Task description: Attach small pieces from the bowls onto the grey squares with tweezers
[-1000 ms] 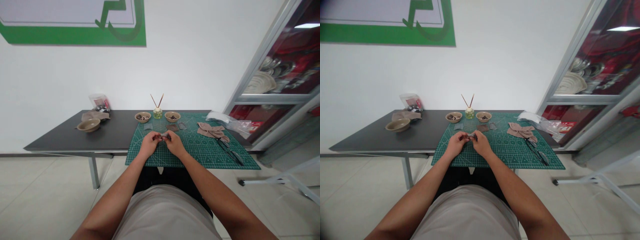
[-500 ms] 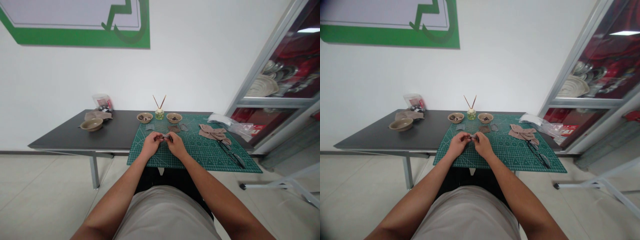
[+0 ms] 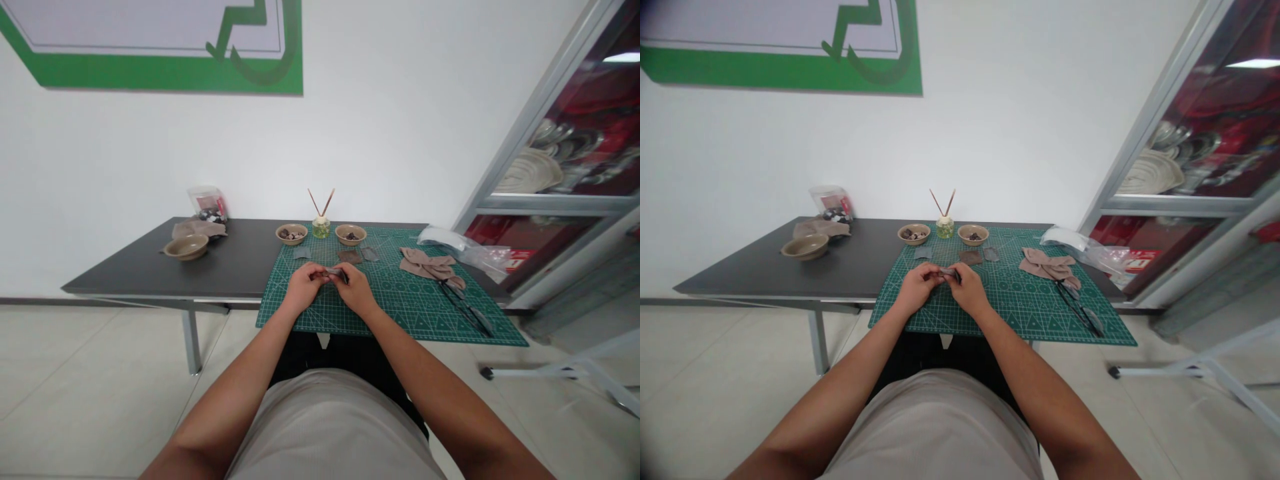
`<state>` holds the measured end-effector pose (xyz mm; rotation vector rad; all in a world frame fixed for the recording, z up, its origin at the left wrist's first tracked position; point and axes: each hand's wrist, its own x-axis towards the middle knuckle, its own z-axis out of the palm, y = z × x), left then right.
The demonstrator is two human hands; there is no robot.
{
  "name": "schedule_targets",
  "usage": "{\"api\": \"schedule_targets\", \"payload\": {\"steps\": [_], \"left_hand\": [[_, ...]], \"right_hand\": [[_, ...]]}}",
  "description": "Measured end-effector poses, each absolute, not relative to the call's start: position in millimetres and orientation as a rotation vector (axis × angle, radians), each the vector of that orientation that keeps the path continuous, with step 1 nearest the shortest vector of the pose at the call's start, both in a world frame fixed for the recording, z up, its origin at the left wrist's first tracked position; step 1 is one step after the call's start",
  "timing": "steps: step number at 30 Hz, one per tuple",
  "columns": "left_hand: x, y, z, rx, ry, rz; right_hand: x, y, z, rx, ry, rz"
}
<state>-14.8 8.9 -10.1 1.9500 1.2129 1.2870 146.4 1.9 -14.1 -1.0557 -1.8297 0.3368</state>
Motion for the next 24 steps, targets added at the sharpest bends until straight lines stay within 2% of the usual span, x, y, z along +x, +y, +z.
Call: {"api": "schedule_targets", "payload": {"steps": [24], "left_hand": [[-12.6,7.3,-8.3,1.888,1.261,1.288]], "right_hand": [[145.7,2.2,-14.2,-1.125,-1.761,0.358]]}}
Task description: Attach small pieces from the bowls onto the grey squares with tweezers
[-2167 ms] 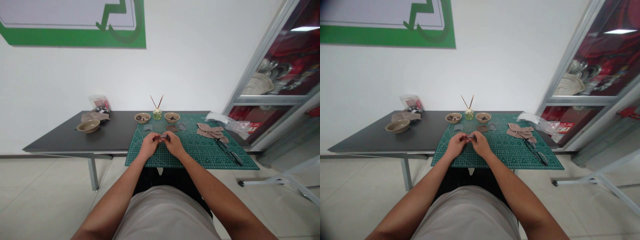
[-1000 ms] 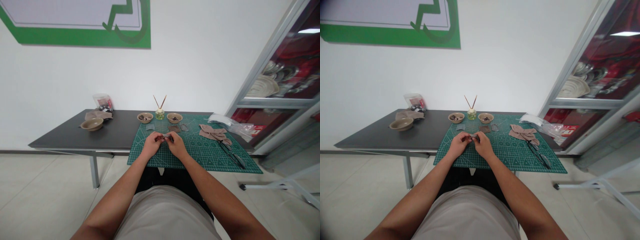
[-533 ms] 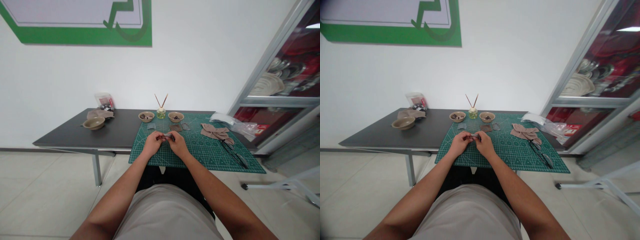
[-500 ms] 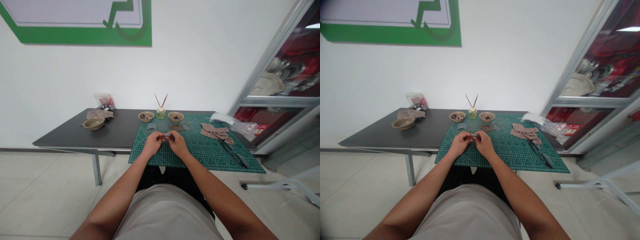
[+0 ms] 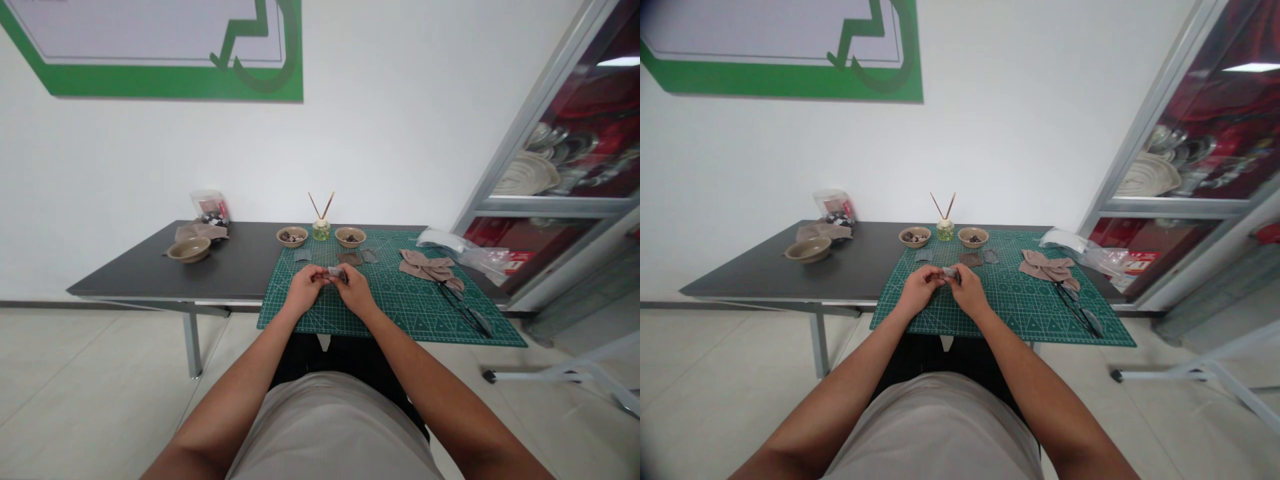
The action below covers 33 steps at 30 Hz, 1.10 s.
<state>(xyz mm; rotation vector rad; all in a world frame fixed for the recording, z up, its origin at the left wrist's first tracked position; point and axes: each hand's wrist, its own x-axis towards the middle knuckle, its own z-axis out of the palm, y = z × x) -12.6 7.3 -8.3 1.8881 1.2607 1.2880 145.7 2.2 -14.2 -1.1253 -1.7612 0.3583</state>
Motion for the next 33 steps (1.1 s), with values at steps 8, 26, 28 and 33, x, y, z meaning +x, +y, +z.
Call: {"api": "schedule_targets", "payload": {"steps": [8,26,28,33], "left_hand": [[-13.6,8.2,-8.9,1.931,1.264,1.252],[-11.9,4.9,-8.1,1.932,1.263,1.255],[-11.6,4.5,-7.6,1.936,1.261,1.253],[-11.2,6.2,-9.1,1.878,1.266,1.261]], "right_hand": [[145.6,2.0,-14.8,-1.117,-1.751,0.401],[145.5,3.8,-16.1,-1.127,-1.747,0.421],[145.8,3.8,-16.9,-1.137,-1.735,0.432],[145.4,4.0,-16.5,-1.125,-1.694,0.404]]}}
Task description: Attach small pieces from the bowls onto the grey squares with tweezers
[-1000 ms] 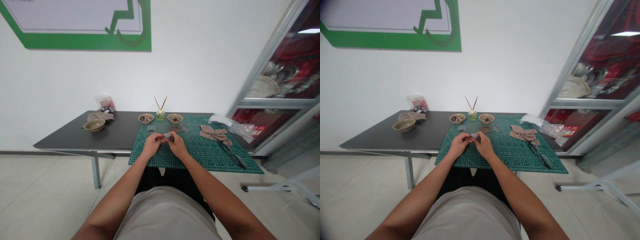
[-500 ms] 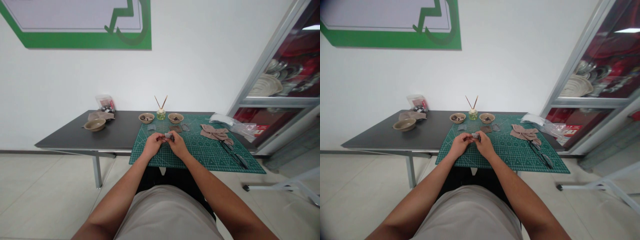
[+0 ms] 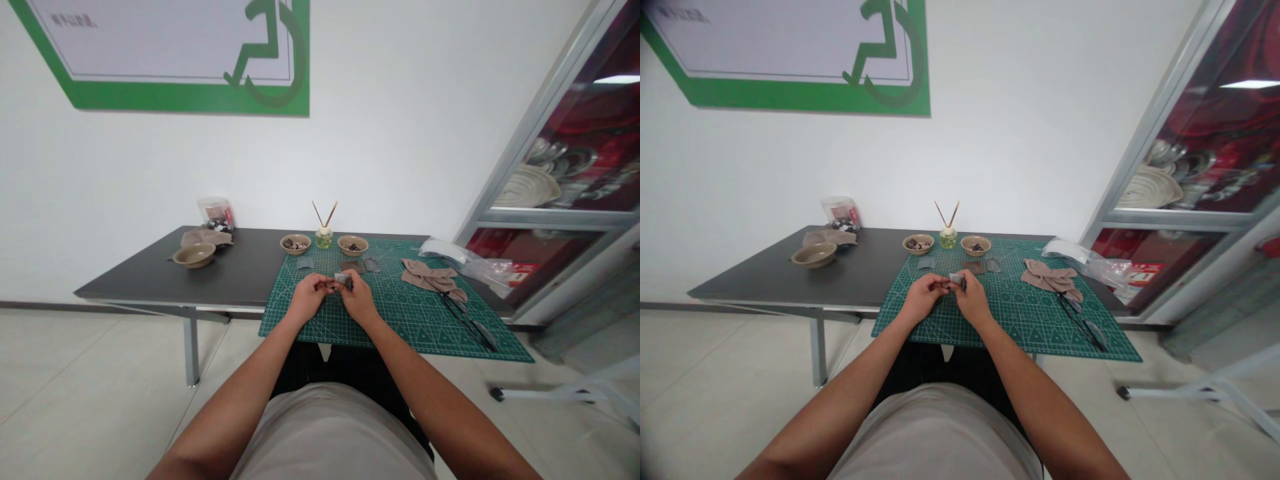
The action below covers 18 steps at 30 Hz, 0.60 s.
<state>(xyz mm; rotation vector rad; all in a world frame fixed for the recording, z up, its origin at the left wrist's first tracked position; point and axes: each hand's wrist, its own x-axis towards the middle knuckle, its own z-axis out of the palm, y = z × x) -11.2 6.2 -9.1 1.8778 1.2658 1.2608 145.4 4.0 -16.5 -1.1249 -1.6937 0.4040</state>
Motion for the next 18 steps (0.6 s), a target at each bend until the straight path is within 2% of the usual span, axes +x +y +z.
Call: {"api": "schedule_targets", "payload": {"steps": [18], "left_hand": [[-11.1,4.9,-8.0,1.896,1.295,1.283]], "right_hand": [[144.2,3.9,-16.9,-1.112,-1.700,0.415]]}}
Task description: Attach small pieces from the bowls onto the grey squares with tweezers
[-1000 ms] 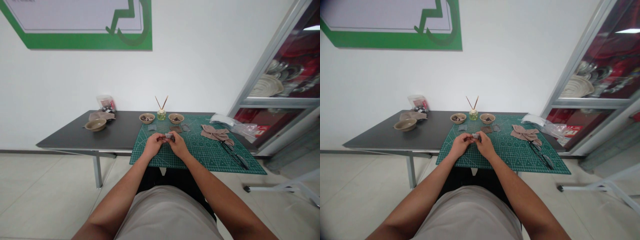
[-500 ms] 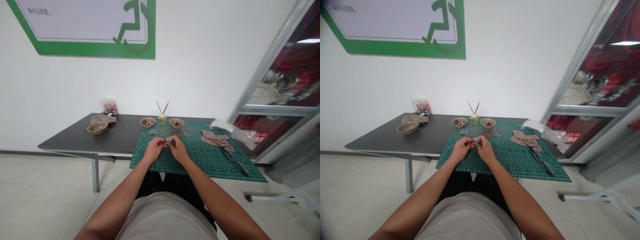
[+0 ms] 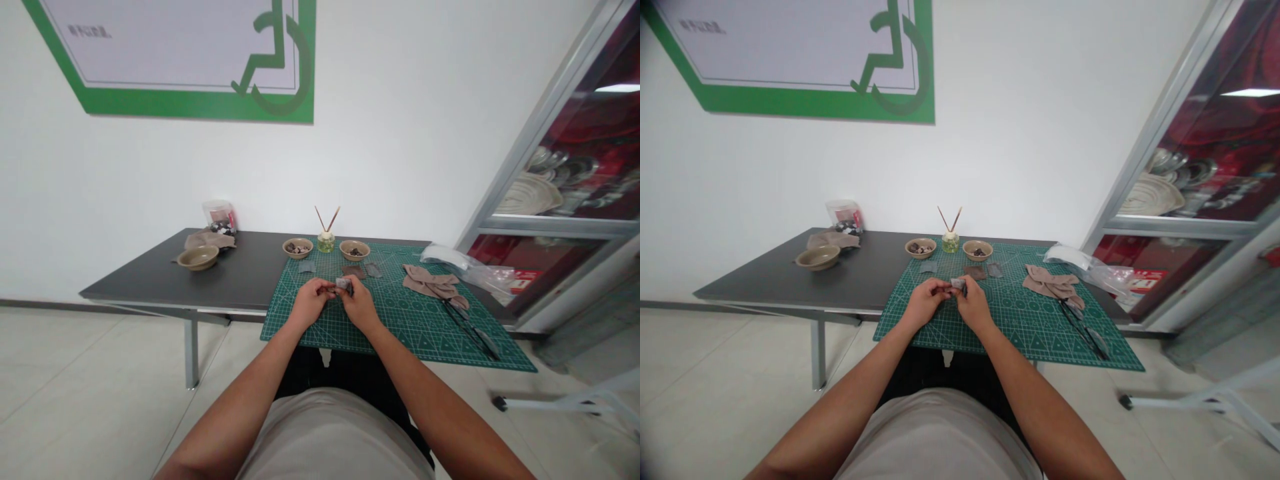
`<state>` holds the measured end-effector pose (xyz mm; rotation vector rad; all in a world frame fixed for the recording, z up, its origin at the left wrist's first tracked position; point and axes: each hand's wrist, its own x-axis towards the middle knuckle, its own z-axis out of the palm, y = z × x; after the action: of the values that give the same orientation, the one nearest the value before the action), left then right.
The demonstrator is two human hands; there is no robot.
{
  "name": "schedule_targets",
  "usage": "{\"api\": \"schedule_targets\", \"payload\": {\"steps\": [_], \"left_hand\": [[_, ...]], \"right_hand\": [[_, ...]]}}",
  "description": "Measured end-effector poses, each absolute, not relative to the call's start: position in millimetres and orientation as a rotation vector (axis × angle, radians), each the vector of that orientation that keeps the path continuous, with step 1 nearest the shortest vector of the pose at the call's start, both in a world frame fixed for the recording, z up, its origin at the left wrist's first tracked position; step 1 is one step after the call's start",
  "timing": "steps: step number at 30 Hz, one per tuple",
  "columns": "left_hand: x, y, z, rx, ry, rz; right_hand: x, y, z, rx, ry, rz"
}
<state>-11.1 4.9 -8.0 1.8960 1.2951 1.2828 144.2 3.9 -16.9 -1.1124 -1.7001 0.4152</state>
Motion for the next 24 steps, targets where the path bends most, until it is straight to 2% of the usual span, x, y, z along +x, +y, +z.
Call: {"api": "schedule_targets", "payload": {"steps": [24], "left_hand": [[-11.6,4.1,-4.8,1.931,1.309,1.278]], "right_hand": [[145.9,3.8,-13.0,-1.101,-1.737,0.463]]}}
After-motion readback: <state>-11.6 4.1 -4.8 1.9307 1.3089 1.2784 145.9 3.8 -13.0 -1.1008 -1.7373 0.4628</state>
